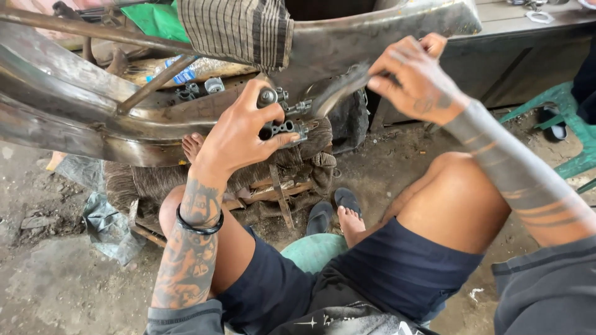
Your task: Cleaning the exterior of a motorcycle carburetor using a wire brush to remove dirt and grime.
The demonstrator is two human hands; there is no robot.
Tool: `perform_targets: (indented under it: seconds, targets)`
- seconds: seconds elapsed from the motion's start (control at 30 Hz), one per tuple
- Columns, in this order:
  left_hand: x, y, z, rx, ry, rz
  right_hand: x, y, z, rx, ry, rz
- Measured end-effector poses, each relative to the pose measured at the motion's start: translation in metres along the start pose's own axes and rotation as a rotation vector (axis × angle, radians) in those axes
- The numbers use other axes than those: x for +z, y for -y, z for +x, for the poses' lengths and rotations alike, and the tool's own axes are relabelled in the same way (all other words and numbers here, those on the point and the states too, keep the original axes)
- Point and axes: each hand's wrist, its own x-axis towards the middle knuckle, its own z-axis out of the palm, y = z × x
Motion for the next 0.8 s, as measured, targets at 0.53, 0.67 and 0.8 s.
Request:
perform_targets:
  seconds: [0.53, 0.67, 0.8]
  targets:
    - [0.009, 0.003, -0.005, 0.055, -0.03, 0.042, 0.005, -0.029, 0.002, -0.007, -0.031, -0.135]
    - [0.01, 0.002, -0.003, 0.065, -0.031, 0.052, -0.016, 0.007, 0.008, -0.081, -0.055, -0.009]
    - [0.012, 0.004, 0.001, 0.045, -0.006, 0.102, -0.002, -0.026, 0.01, -0.06, -0.068, -0.16]
